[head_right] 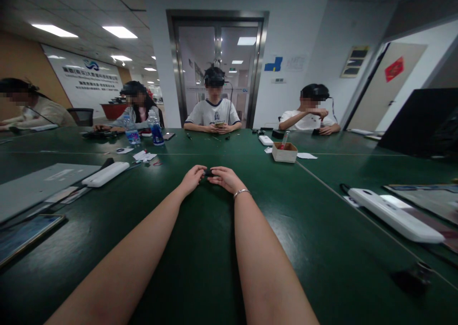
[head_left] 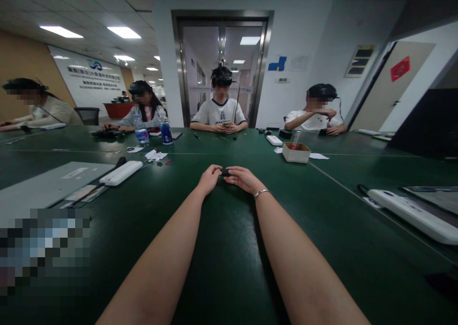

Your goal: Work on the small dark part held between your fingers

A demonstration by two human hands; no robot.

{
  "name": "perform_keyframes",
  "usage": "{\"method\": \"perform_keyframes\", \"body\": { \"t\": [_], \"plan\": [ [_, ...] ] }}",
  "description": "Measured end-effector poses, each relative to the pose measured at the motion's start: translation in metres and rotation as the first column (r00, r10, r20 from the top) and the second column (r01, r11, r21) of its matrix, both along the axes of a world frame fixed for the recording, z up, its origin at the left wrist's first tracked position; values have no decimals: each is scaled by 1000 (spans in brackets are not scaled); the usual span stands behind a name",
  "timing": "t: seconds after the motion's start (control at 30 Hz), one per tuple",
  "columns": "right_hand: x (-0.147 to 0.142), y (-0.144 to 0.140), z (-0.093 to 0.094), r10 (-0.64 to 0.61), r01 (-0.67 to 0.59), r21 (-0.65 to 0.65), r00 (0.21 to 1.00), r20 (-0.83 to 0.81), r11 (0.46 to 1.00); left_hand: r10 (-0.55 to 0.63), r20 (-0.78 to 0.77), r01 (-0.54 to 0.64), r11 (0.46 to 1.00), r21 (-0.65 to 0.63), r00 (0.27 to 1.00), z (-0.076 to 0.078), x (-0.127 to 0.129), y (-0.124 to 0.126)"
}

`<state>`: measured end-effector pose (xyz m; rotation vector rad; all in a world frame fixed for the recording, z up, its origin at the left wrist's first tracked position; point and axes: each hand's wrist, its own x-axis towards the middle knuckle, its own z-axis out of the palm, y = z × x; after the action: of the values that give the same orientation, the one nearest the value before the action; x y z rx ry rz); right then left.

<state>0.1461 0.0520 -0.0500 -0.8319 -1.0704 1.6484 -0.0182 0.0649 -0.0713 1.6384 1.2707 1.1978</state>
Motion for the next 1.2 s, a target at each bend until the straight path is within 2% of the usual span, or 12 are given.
{"method": "perform_keyframes", "body": {
  "t": [0.37,0.57,0.8,1.2],
  "plan": [
    [-1,-1,1,-8,8,-3,1000,12,1000,16,12,-16,1000,12,1000,6,1,-4],
    [0,-1,1,29,-30,14,999,35,999,-33,-39,33,999,-10,999,4,1,-3],
    [1,-1,0,39,-40,27,998,40,999,-63,28,64,997,-30,998,6,2,-5],
    [1,0,-1,16,-17,21,999,37,1000,-30,8,30,1000,5,1000,1,1,-1]
  ]
}}
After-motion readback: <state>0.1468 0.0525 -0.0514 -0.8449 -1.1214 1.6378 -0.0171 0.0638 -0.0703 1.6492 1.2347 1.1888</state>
